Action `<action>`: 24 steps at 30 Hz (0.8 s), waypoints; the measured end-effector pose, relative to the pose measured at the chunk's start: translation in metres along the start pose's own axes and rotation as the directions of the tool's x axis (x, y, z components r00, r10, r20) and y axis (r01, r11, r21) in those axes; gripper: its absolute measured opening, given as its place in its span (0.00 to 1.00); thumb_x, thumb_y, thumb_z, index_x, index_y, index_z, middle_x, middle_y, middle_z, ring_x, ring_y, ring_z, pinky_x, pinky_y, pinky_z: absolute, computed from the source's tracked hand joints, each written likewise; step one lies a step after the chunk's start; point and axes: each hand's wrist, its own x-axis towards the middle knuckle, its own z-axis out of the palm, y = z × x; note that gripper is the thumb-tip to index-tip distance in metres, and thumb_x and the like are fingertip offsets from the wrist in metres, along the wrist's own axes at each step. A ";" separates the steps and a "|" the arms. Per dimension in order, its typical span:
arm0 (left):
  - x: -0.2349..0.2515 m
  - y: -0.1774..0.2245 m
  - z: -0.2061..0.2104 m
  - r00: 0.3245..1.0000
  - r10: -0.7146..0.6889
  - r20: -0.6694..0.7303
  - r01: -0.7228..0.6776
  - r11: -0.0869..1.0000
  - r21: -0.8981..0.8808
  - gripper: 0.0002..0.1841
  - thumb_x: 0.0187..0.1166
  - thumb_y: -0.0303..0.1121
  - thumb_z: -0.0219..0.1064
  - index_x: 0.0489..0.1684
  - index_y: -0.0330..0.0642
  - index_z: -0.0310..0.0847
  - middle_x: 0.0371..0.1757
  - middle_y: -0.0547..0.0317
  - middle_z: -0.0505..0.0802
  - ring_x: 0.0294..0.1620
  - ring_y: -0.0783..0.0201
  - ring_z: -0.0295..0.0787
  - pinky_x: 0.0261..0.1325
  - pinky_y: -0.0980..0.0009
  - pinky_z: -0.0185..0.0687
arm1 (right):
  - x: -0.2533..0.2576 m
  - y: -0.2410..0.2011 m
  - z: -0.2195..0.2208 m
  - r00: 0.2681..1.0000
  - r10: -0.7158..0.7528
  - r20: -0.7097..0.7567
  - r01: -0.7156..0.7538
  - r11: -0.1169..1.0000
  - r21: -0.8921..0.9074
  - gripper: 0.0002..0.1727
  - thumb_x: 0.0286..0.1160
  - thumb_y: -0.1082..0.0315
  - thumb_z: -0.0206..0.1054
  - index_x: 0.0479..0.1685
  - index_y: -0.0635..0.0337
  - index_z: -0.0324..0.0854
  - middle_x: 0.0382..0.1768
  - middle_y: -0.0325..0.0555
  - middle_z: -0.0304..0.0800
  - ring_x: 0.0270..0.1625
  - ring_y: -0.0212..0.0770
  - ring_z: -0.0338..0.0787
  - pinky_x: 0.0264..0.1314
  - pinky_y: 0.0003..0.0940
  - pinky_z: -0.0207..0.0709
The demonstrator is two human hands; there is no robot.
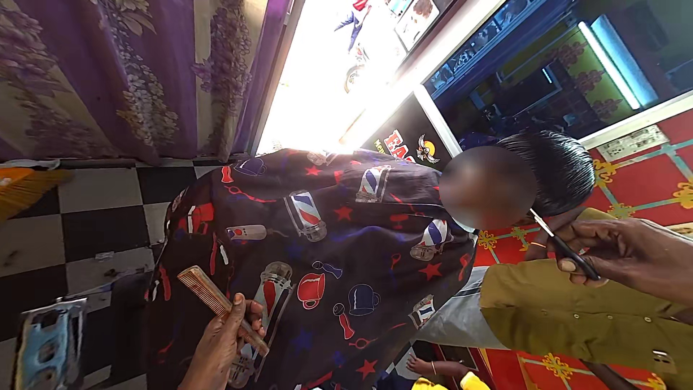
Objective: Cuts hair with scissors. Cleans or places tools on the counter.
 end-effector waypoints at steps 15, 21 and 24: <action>0.005 0.001 -0.003 1.000 -0.010 -0.023 0.009 1.000 -0.021 0.28 0.94 0.48 0.40 0.42 0.40 0.85 0.27 0.58 0.88 0.25 0.64 0.88 0.32 0.69 0.89 | 0.002 -0.057 0.017 0.983 0.184 0.008 -0.182 0.957 0.226 0.10 0.71 0.81 0.70 0.48 0.62 0.84 0.32 0.44 0.91 0.32 0.35 0.92 0.35 0.24 0.88; 0.004 0.002 -0.007 0.999 -0.017 -0.035 0.016 1.000 -0.026 0.28 0.94 0.48 0.39 0.42 0.40 0.84 0.27 0.59 0.87 0.26 0.64 0.88 0.34 0.68 0.89 | 0.005 -0.048 0.014 0.988 0.155 -0.023 -0.147 0.969 0.200 0.09 0.69 0.81 0.71 0.45 0.62 0.87 0.32 0.46 0.93 0.29 0.36 0.92 0.29 0.23 0.87; 0.004 0.001 -0.009 0.999 -0.023 -0.044 0.022 0.999 -0.030 0.28 0.94 0.48 0.39 0.43 0.39 0.84 0.26 0.58 0.87 0.25 0.63 0.88 0.34 0.67 0.91 | 0.003 -0.040 0.015 0.990 0.137 -0.021 -0.130 0.971 0.200 0.08 0.71 0.78 0.71 0.46 0.61 0.86 0.31 0.46 0.92 0.27 0.36 0.92 0.27 0.24 0.87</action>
